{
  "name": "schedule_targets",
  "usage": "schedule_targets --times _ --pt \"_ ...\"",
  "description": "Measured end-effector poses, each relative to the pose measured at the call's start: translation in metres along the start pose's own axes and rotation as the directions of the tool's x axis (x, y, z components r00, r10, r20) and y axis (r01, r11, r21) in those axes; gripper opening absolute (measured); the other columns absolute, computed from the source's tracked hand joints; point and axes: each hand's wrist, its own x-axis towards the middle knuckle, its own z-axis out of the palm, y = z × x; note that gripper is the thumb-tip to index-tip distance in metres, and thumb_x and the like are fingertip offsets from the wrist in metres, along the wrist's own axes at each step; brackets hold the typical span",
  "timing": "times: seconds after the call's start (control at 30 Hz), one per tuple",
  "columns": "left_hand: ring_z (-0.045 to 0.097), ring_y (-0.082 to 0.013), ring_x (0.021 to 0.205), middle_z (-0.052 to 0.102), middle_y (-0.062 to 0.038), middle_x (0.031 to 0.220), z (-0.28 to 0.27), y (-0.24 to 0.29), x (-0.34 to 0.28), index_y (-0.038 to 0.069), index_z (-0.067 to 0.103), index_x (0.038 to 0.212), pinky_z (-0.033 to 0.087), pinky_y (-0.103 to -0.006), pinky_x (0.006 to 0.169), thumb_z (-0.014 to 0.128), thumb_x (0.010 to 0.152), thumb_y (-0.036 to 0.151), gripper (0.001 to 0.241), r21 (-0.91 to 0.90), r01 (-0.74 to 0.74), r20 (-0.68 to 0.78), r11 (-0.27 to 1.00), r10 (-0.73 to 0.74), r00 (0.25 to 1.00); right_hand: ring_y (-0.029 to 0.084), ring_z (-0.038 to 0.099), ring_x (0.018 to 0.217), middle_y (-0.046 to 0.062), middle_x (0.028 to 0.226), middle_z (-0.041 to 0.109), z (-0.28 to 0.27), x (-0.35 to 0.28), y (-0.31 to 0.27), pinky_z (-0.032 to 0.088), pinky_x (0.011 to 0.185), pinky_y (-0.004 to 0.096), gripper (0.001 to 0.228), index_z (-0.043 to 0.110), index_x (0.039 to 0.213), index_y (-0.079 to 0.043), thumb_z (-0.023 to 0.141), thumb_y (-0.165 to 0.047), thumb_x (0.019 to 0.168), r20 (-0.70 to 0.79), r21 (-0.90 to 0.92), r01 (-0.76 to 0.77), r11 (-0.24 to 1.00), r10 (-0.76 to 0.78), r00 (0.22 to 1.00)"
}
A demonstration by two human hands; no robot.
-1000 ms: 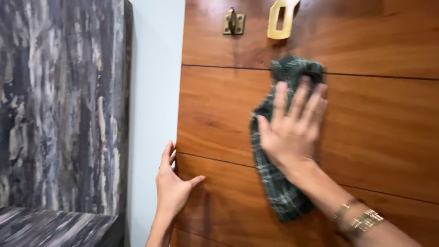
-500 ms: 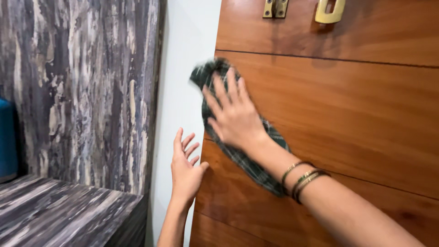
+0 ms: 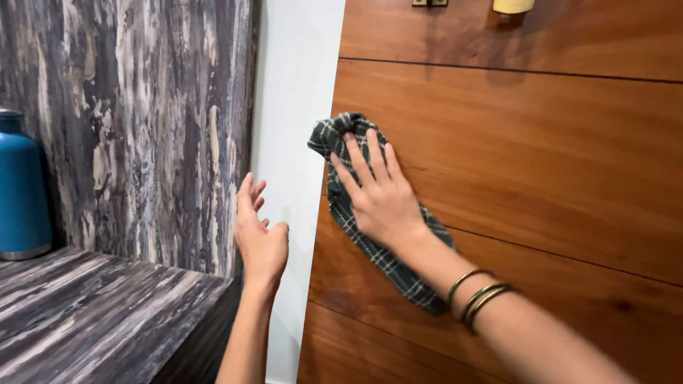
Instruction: The person wipes a wooden door with a cloth, moving from the top to the bottom and covering the handle area. The person uses a green checkered cloth to clean the surface in a continuous motion.
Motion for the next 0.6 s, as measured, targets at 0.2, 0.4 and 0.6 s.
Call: schedule_targets --times 0.2,0.4,0.6 --pt "0.055 -0.0339 0.136 0.058 -0.017 0.148 0.007 0.007 0.001 0.008 0.039 0.153 0.046 -0.0421 0.104 0.048 0.071 -0.011 0.084 -0.019 -0.090 -0.035 0.996 0.089 0.995 0.045 0.028 0.149 0.020 0.161 0.038 -0.011 -0.057 -0.086 0.027 0.121 0.056 0.057 0.061 0.136 -0.011 0.061 -0.028 0.082 0.210 0.275 0.266 0.924 -0.328 0.921" --pt "0.054 -0.0357 0.141 0.058 -0.021 0.147 0.022 0.018 -0.011 0.004 0.042 0.154 0.042 -0.0406 0.116 0.046 0.070 -0.014 0.086 0.037 -0.330 -0.022 0.943 0.330 0.944 0.045 0.027 0.151 0.019 0.162 0.036 0.001 -0.077 -0.079 0.024 0.124 0.053 0.061 0.055 0.144 -0.013 0.058 -0.024 0.085 0.237 0.178 0.213 0.961 -0.252 0.938" --pt "0.041 -0.0385 0.143 0.052 -0.022 0.147 0.048 0.030 -0.041 0.006 0.044 0.152 0.038 -0.0453 0.114 0.052 0.070 -0.016 0.086 0.155 -0.413 0.195 0.897 0.382 0.903 0.045 0.021 0.154 0.022 0.164 0.029 -0.071 -0.161 0.033 0.019 0.125 0.056 0.067 0.045 0.157 -0.011 0.050 -0.013 0.090 0.179 -0.213 -0.201 0.956 0.241 0.954"
